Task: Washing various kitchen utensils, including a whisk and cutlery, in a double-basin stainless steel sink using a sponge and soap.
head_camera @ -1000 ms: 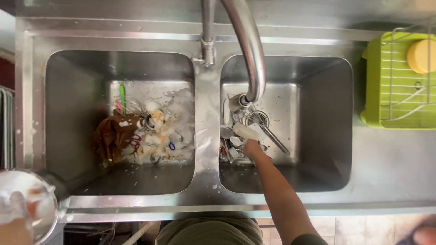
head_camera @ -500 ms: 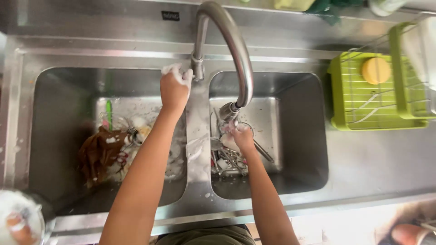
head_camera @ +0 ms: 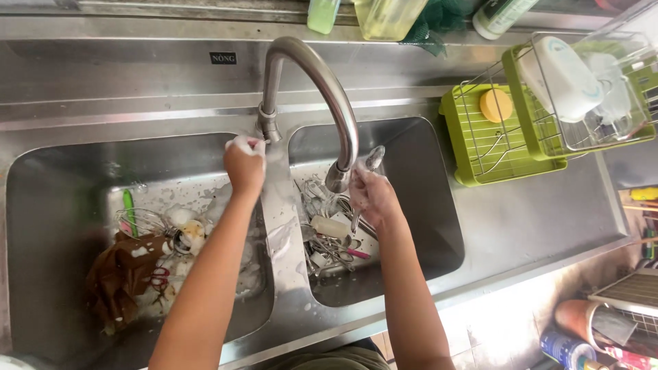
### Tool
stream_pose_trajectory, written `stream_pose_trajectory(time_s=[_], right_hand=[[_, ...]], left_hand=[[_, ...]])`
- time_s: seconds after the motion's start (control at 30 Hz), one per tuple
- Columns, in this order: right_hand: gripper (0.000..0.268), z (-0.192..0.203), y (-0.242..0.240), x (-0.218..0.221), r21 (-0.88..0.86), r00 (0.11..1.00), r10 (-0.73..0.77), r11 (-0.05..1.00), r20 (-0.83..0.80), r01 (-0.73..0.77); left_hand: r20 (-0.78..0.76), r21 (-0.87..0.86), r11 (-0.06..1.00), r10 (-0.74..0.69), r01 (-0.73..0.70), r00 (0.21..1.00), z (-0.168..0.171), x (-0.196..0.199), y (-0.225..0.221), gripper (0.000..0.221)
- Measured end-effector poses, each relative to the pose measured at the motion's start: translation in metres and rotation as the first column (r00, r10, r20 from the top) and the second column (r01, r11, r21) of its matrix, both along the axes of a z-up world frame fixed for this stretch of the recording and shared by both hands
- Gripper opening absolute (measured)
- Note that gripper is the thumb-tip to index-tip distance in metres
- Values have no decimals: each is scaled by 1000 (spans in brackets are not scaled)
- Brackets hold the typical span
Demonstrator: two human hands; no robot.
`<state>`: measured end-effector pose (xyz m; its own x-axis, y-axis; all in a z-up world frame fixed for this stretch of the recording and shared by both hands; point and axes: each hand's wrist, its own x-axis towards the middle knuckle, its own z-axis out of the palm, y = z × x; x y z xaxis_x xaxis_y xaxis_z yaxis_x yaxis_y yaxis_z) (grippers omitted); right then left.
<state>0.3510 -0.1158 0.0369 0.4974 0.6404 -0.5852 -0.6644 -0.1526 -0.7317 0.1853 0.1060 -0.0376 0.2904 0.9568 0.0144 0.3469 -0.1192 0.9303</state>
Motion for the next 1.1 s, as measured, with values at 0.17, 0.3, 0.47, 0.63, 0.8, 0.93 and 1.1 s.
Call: stream_pose_trajectory(time_s=[0.17, 0.3, 0.47, 0.63, 0.8, 0.93, 1.1], right_hand=[[34, 20, 0, 4, 70, 997, 37, 997, 66, -42], [36, 35, 10, 13, 2, 975, 152, 988, 161, -154], [35, 1, -11, 31, -45, 890, 247, 968, 383, -249], [32, -47, -42, 31, -96, 950, 229, 972, 211, -213], [24, -66, -45, 35, -32, 970, 197, 980, 139, -195], [12, -59, -38, 44, -39, 981, 183, 983, 69, -181], [9, -86, -34, 58, -79, 973, 205, 977, 106, -198]], left_hand=[[170, -75, 994, 97, -85, 981, 24, 3, -82, 23], [490, -862, 316, 327, 395, 808, 29, 28, -120, 18], [663, -723, 276, 531, 633, 527, 36, 42, -126, 33], [832, -487, 702, 191, 520, 521, 65, 69, -139, 29], [781, -560, 669, 228, 490, 581, 60, 126, -138, 23], [748, -642, 605, 362, 470, 556, 85, 168, -136, 14], [806, -585, 542, 309, 603, 505, 59, 164, -125, 10]])
